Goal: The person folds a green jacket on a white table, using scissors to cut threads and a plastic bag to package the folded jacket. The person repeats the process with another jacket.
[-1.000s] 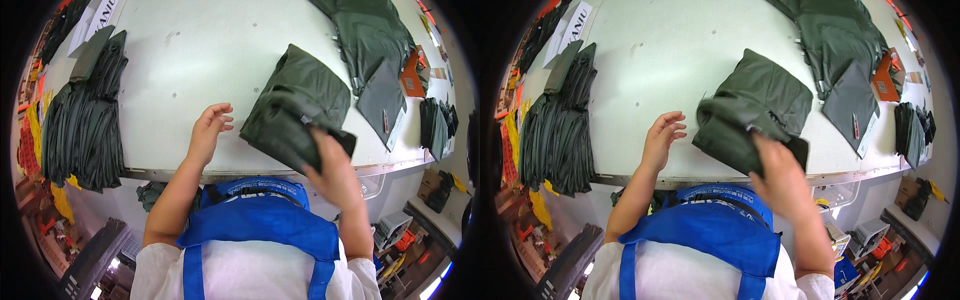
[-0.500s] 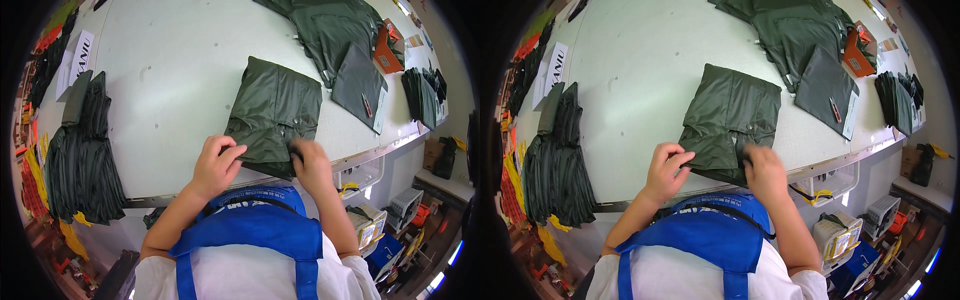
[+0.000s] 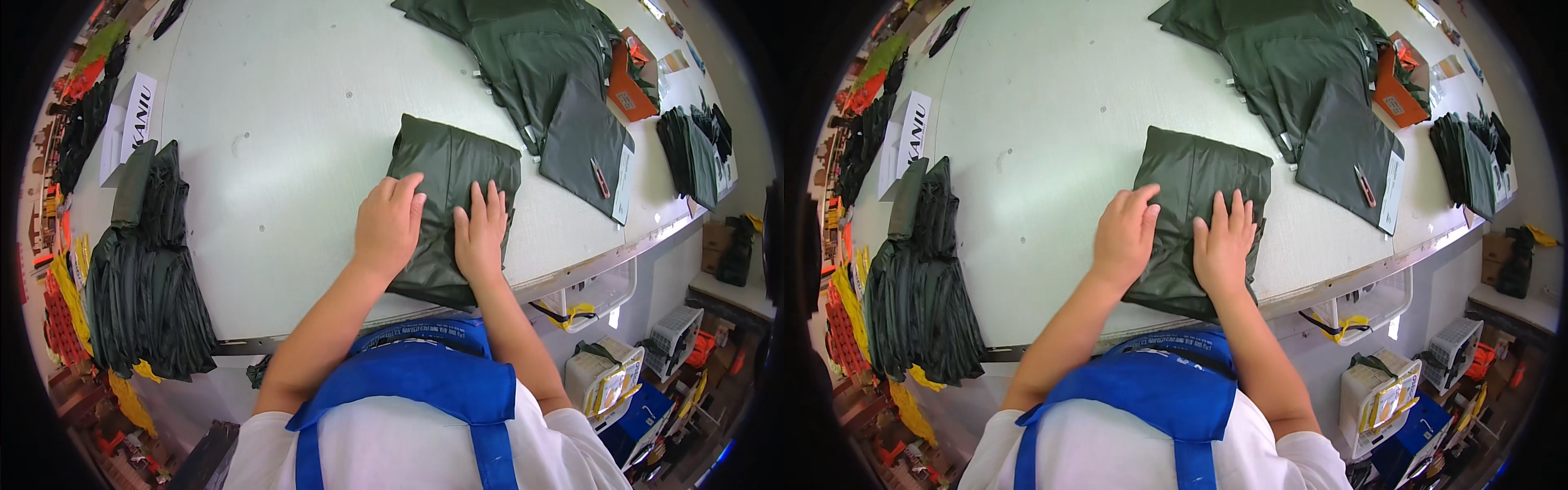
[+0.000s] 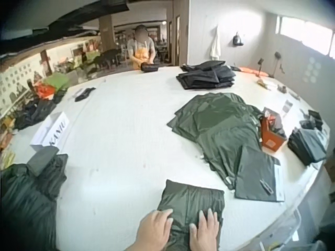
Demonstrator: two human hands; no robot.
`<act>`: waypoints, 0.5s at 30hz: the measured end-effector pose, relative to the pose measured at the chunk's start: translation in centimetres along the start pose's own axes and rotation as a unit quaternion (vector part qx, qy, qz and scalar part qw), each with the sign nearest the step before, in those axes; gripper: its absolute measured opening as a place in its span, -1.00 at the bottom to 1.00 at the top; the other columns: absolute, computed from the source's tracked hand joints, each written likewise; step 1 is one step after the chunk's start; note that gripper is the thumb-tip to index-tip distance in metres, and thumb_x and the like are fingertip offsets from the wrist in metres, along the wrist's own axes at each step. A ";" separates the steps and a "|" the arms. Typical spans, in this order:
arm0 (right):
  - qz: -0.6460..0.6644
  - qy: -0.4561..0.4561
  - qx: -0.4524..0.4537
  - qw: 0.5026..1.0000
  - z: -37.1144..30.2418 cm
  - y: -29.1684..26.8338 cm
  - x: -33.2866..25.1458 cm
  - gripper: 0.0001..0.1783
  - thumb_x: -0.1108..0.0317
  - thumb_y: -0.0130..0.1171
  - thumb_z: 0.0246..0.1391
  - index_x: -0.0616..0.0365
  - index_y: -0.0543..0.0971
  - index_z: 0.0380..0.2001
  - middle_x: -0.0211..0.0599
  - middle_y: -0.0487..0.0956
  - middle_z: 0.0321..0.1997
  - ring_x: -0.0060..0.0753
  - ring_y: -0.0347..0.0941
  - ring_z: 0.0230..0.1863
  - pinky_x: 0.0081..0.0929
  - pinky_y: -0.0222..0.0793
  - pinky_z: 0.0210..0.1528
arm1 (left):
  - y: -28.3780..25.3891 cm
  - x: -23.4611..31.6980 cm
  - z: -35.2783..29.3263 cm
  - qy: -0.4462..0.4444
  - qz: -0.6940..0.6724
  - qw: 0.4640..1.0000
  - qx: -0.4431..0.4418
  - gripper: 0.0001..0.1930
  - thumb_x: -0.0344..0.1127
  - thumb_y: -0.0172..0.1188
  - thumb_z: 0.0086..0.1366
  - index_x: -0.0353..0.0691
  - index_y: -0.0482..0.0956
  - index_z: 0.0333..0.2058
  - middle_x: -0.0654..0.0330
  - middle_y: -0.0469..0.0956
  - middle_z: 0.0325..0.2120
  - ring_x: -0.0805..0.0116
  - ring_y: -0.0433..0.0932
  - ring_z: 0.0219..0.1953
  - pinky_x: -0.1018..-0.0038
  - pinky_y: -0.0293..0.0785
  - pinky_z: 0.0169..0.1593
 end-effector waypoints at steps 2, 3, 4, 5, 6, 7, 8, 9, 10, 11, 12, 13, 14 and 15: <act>0.156 0.017 0.014 0.988 -0.2 -0.5 2.5 -0.38 0.22 0.08 0.16 0.17 0.23 0.25 0.14 0.21 0.29 0.22 0.06 0.32 -0.02 -0.04 0.33 | 2.4 -2.5 -2.1 0.011 0.047 0.998 0.034 -0.74 -0.37 0.03 0.30 -0.18 0.48 -0.04 0.09 0.43 -0.23 0.11 0.41 -0.19 0.28 0.33 -0.07; 0.071 0.069 0.028 0.995 -0.6 -1.2 2.7 -0.36 0.20 0.09 0.16 0.22 0.22 0.25 0.16 0.22 0.28 0.20 0.07 0.31 -0.07 -0.02 0.32 | 3.3 -3.5 -2.7 0.002 0.048 0.997 0.053 -0.73 -0.37 0.03 0.31 -0.18 0.44 -0.01 0.06 0.40 -0.17 0.08 0.39 -0.13 0.25 0.30 -0.02; -0.013 0.121 0.042 0.992 -0.8 -1.8 2.9 -0.34 0.19 0.10 0.16 0.26 0.21 0.25 0.17 0.22 0.27 0.19 0.09 0.30 -0.11 0.00 0.32 | 4.1 -4.4 -3.2 -0.009 0.048 0.996 0.074 -0.71 -0.37 0.02 0.31 -0.19 0.41 0.01 0.04 0.37 -0.10 0.05 0.36 -0.06 0.23 0.27 0.04; 0.085 0.191 0.039 0.977 -1.2 -0.2 5.3 -0.29 0.14 0.11 0.16 0.35 0.18 0.24 0.22 0.21 0.26 0.18 0.09 0.30 -0.12 0.01 0.31 | 4.6 -5.1 -3.7 -0.037 0.024 0.995 0.095 -0.68 -0.37 0.01 0.32 -0.19 0.36 0.05 0.01 0.34 -0.04 0.01 0.34 -0.01 0.21 0.23 0.10; 0.183 0.256 0.037 0.948 -1.2 0.9 6.6 -0.24 0.10 0.12 0.15 0.43 0.16 0.24 0.27 0.20 0.26 0.18 0.08 0.30 -0.14 0.01 0.31 | 5.2 -5.8 -4.2 -0.066 0.001 0.991 0.116 -0.64 -0.37 0.01 0.32 -0.19 0.32 0.09 -0.02 0.30 0.02 -0.03 0.31 0.05 0.19 0.18 0.16; 0.190 0.281 0.042 0.940 -1.8 1.5 7.4 -0.17 0.06 0.18 0.12 0.58 0.17 0.17 0.31 0.27 0.19 0.08 0.21 0.24 -0.17 0.12 0.25 | 6.0 -6.8 -4.9 -0.128 -0.011 0.987 0.092 -0.49 -0.35 0.04 0.31 -0.25 0.14 0.20 -0.08 0.21 0.14 -0.01 0.27 0.15 0.21 0.17 0.22; 0.238 0.307 0.009 0.921 -1.4 1.3 7.3 -0.18 0.08 0.20 0.10 0.58 0.19 0.16 0.28 0.31 0.17 0.03 0.25 0.20 -0.20 0.16 0.23 | 5.9 -7.2 -4.8 -0.228 -0.110 0.965 0.062 -0.46 -0.36 0.06 0.30 -0.27 0.12 0.21 -0.09 0.21 0.15 0.01 0.29 0.15 0.22 0.20 0.21; 0.285 0.331 -0.025 0.899 -0.8 0.7 7.2 -0.19 0.10 0.22 0.09 0.59 0.20 0.15 0.26 0.34 0.14 -0.02 0.30 0.17 -0.23 0.20 0.21 | 5.9 -7.6 -4.6 -0.323 -0.207 0.923 0.031 -0.43 -0.37 0.07 0.29 -0.29 0.09 0.23 -0.09 0.22 0.16 0.03 0.30 0.15 0.23 0.24 0.20; 0.331 0.353 -0.059 0.873 -0.4 0.4 7.2 -0.21 0.12 0.24 0.07 0.59 0.22 0.13 0.23 0.38 0.11 -0.06 0.34 0.14 -0.25 0.24 0.18 | 5.7 -7.9 -4.5 -0.412 -0.300 0.860 0.000 -0.39 -0.38 0.09 0.28 -0.31 0.06 0.24 -0.10 0.22 0.17 0.05 0.31 0.15 0.24 0.27 0.18; 0.443 0.394 -0.082 0.801 -0.3 0.6 7.8 -0.26 0.21 0.31 0.00 0.55 0.29 0.09 0.07 0.46 0.05 -0.19 0.43 0.04 -0.31 0.33 0.12 | 4.5 -7.3 -3.7 -0.492 -0.448 0.744 -0.054 -0.36 -0.44 0.14 0.23 -0.35 0.09 0.24 -0.10 0.32 0.13 0.10 0.41 0.09 0.28 0.39 0.12; 0.505 0.393 -0.138 0.756 -0.1 0.4 7.9 -0.28 0.23 0.32 -0.02 0.52 0.30 0.09 0.03 0.47 0.05 -0.21 0.43 0.04 -0.32 0.33 0.12 | 4.0 -8.0 -3.7 -0.495 -0.475 0.720 -0.103 -0.37 -0.45 0.15 0.22 -0.35 0.11 0.23 -0.09 0.35 0.10 0.11 0.44 0.06 0.29 0.41 0.11; 0.563 0.388 -0.194 0.704 -0.1 0.0 8.0 -0.30 0.26 0.33 -0.03 0.49 0.32 0.09 -0.01 0.47 0.06 -0.23 0.43 0.04 -0.33 0.33 0.12 | 3.7 -8.7 -3.9 -0.497 -0.500 0.693 -0.151 -0.37 -0.47 0.17 0.20 -0.36 0.14 0.22 -0.07 0.39 0.06 0.11 0.47 0.03 0.30 0.42 0.10; 0.614 0.378 -0.249 0.646 0.0 -0.4 7.9 -0.31 0.28 0.33 -0.05 0.45 0.34 0.08 -0.04 0.48 0.06 -0.25 0.43 0.04 -0.34 0.33 0.12 | 3.6 -8.9 -4.0 -0.496 -0.524 0.663 -0.198 -0.37 -0.48 0.18 0.18 -0.36 0.16 0.21 -0.06 0.43 0.03 0.12 0.50 0.00 0.31 0.44 0.09; 0.626 0.343 -0.265 0.648 0.4 -1.1 7.6 -0.36 0.40 0.31 -0.07 0.31 0.36 0.11 -0.14 0.53 0.02 -0.23 0.50 -0.04 -0.33 0.40 0.07 | 2.7 -7.8 -4.1 -0.486 -0.535 0.667 -0.182 -0.45 -0.48 0.22 0.16 -0.39 0.29 0.14 -0.02 0.48 -0.01 0.16 0.52 -0.01 0.28 0.43 0.11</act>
Point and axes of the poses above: each hand's wrist, its own z-axis towards the middle knuckle, its own y-axis out of the palm, x = y × z, the point moved 2 cm from there along z, towards the middle knuckle
